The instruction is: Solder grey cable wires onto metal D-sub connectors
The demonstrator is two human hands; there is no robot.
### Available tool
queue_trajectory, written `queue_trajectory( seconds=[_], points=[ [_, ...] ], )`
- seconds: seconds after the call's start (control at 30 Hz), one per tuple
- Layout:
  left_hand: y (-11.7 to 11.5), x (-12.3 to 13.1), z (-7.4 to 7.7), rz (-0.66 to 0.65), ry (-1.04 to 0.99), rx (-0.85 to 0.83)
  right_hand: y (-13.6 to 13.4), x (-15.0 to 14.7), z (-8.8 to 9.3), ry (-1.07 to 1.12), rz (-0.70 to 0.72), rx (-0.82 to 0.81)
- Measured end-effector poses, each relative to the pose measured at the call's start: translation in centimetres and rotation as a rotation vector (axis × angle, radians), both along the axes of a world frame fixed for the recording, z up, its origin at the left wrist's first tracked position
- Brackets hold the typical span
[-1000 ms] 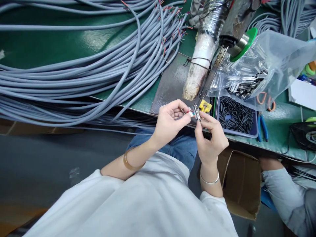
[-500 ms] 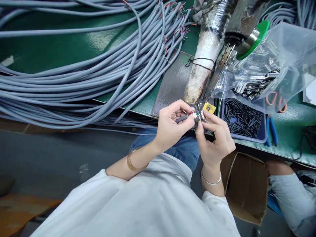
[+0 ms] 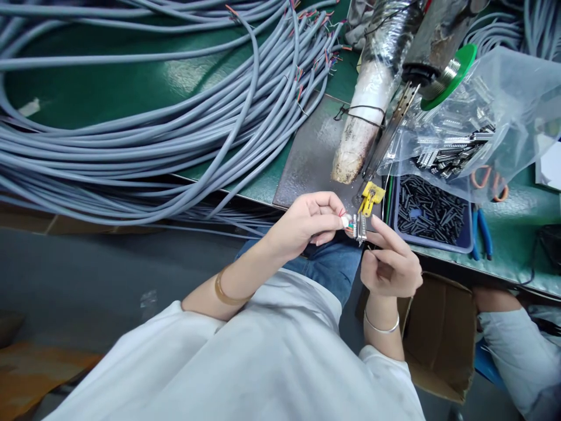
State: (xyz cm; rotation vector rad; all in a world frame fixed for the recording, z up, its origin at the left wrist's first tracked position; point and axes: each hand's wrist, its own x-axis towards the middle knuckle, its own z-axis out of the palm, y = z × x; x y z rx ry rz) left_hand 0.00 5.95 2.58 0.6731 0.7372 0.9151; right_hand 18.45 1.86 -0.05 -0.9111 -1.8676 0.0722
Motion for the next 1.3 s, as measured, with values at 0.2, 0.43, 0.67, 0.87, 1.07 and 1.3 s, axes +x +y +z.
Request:
queue_trajectory(
  seconds=[0.2,0.43,0.67,0.87,1.07,1.3],
  points=[
    [-1.1,-0.8,0.1,-0.104,0.027,0.076,-0.2,-0.7,-0.5,-0.016,-0.079,0.066],
    [-2.4,-1.0,-0.7,0.104,0.060,0.364,-0.9,-2.6,1.5,0.325,-0.226,-0.401],
    [-3.4,-1.6,-1.7,0.013,0.486,1.135,-1.0,-2.5,3.0,0.363,-0.191,-0.681],
    [-3.3,-0.3,-2.4,0.131,0.188,0.479,-1.6,-2.3,3.6,0.193,-0.477,-0.263],
    [-1.8,-1.7,-3.3,-0.074,-0.291,0.003,-1.7,-1.7,4.1,0.483,-0.338,-0.043],
    [-1.6,-2.6,-3.6,-0.079,-0.428,-0.012,-1.9,-2.1,2.3,0.374,-0.324,-0.140]
  ],
)
